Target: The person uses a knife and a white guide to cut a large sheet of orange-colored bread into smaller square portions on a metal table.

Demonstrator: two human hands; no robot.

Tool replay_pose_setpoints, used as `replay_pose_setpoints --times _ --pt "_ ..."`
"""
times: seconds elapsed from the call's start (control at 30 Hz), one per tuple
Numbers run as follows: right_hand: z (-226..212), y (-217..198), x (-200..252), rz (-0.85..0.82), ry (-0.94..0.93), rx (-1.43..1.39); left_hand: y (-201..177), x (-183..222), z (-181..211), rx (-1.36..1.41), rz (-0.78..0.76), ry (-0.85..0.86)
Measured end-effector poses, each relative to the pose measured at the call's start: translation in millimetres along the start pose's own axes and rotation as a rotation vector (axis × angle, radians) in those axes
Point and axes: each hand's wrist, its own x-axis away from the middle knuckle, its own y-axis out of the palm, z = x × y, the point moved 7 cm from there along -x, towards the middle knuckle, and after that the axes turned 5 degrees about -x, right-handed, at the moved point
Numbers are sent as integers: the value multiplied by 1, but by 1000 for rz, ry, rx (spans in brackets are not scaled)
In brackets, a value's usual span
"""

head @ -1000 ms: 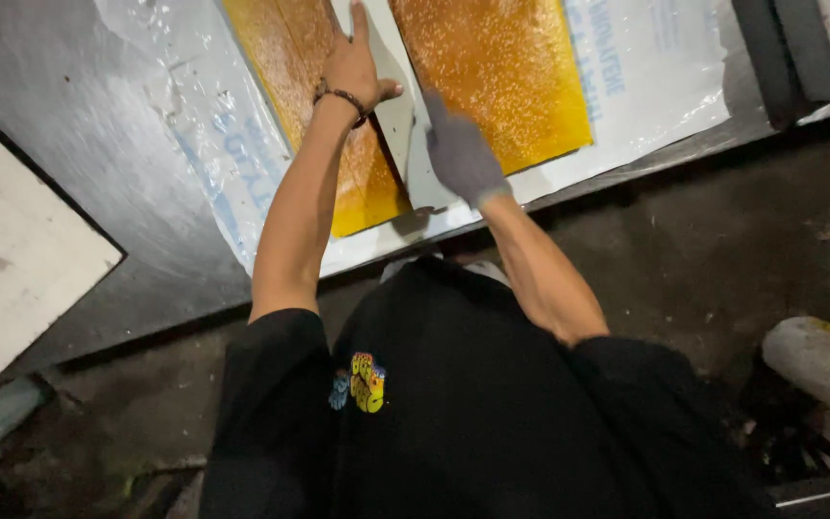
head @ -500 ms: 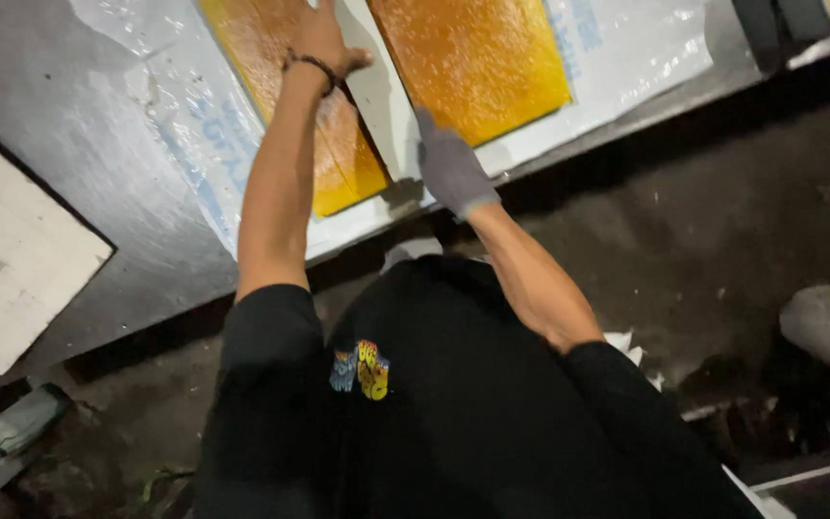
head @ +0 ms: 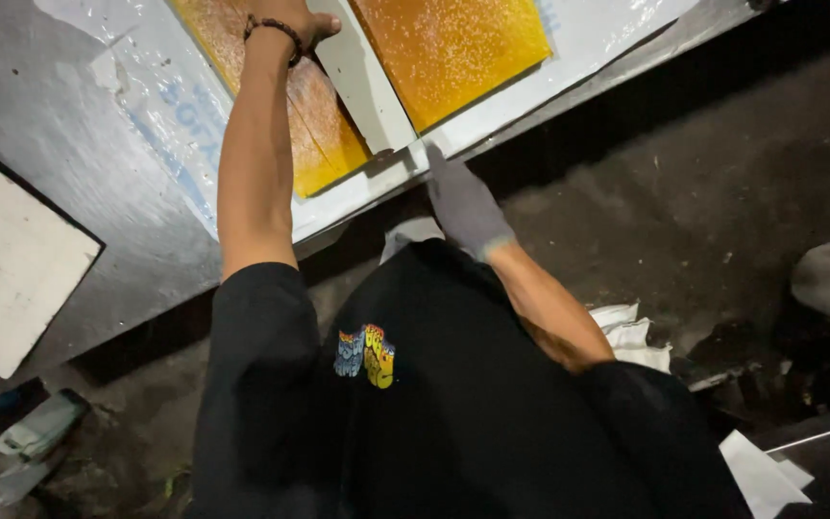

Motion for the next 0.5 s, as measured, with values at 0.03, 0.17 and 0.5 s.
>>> replay_pose_setpoints --times 0.03,0.17,0.5 --pt "6 4 13 -42 70 -1 -5 -2 6 -48 102 145" --pt "21 14 11 -52 130 1 10 -21 -5 -86 73 205" --pt "78 20 162 -63 161 -134 37 -15 -8 -121 -98 181"
